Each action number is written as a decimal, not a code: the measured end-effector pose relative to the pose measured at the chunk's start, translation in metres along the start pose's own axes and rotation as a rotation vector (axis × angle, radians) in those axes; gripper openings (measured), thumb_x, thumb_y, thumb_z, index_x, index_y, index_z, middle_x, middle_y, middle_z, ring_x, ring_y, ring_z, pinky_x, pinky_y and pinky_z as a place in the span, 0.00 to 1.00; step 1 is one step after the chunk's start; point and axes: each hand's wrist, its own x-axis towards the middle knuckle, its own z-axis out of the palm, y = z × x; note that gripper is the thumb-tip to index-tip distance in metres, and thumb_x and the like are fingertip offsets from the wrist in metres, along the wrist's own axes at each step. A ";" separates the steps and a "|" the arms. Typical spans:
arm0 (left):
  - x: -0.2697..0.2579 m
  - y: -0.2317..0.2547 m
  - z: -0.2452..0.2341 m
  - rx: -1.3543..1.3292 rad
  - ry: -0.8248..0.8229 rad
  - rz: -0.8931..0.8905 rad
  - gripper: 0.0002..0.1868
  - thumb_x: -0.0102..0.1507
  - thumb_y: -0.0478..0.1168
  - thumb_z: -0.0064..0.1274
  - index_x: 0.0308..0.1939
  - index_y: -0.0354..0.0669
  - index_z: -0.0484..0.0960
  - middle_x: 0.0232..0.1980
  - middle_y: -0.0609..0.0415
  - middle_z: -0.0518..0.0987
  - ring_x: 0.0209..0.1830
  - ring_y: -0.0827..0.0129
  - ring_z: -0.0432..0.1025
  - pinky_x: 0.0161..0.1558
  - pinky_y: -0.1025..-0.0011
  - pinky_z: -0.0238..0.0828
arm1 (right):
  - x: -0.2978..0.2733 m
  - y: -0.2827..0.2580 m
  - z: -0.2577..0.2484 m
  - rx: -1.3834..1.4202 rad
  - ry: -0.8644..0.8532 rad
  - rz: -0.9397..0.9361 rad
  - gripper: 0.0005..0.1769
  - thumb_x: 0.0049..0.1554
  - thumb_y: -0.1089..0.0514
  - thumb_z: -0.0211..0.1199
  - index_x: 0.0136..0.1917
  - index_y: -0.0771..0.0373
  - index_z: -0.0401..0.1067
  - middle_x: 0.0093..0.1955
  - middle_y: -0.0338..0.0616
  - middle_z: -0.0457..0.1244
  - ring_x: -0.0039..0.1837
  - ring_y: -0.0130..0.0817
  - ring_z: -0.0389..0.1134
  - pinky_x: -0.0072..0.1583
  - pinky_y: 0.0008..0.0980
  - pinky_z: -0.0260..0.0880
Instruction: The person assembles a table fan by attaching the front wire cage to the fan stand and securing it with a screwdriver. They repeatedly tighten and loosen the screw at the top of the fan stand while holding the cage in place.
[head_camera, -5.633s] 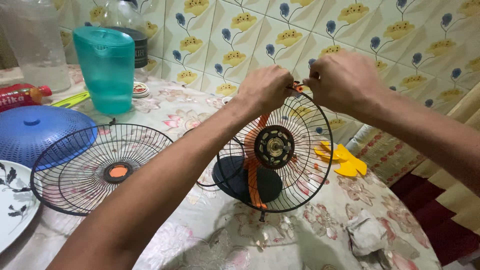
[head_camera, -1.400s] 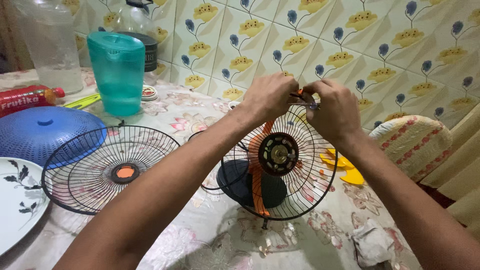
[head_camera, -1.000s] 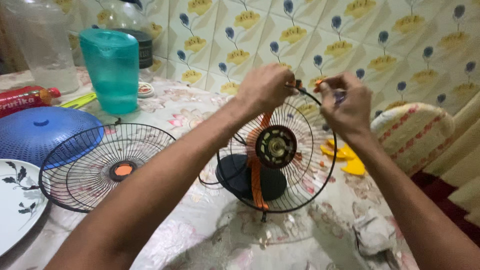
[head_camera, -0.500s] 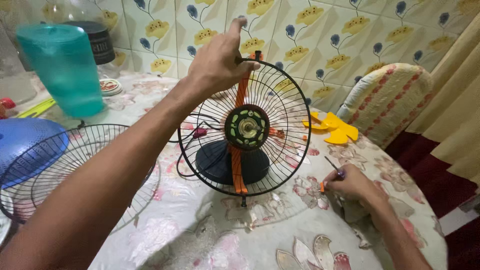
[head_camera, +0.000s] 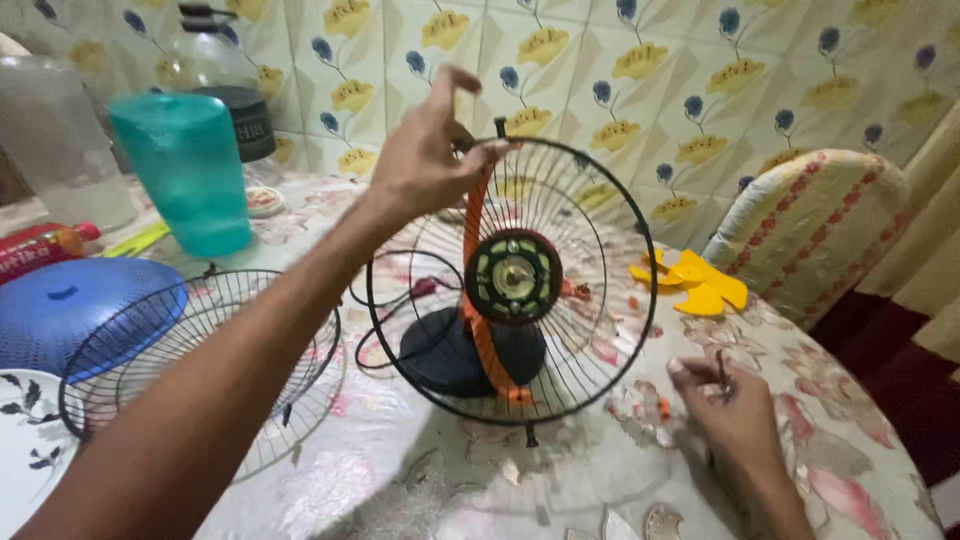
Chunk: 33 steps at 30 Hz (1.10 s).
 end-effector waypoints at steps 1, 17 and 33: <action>0.000 0.005 0.000 0.019 -0.016 -0.056 0.32 0.63 0.47 0.64 0.64 0.40 0.64 0.44 0.40 0.85 0.42 0.59 0.82 0.43 0.65 0.80 | 0.000 -0.005 0.006 0.031 -0.040 -0.069 0.19 0.57 0.49 0.68 0.52 0.68 0.81 0.39 0.47 0.72 0.39 0.26 0.67 0.43 0.30 0.67; -0.036 0.059 -0.004 -0.026 0.168 -0.263 0.23 0.61 0.52 0.63 0.56 0.46 0.80 0.43 0.49 0.87 0.35 0.67 0.83 0.35 0.67 0.76 | -0.034 -0.037 0.006 1.153 -1.063 0.148 0.57 0.61 0.22 0.44 0.74 0.80 0.53 0.60 0.76 0.65 0.27 0.23 0.52 0.31 0.26 0.62; -0.142 0.064 0.045 -0.851 0.966 -0.776 0.14 0.67 0.46 0.54 0.48 0.39 0.77 0.35 0.57 0.77 0.29 0.75 0.74 0.28 0.77 0.68 | -0.038 -0.169 0.085 0.942 -0.023 -0.190 0.39 0.59 0.60 0.60 0.81 0.54 0.53 0.44 0.49 0.71 0.29 0.21 0.58 0.31 0.25 0.60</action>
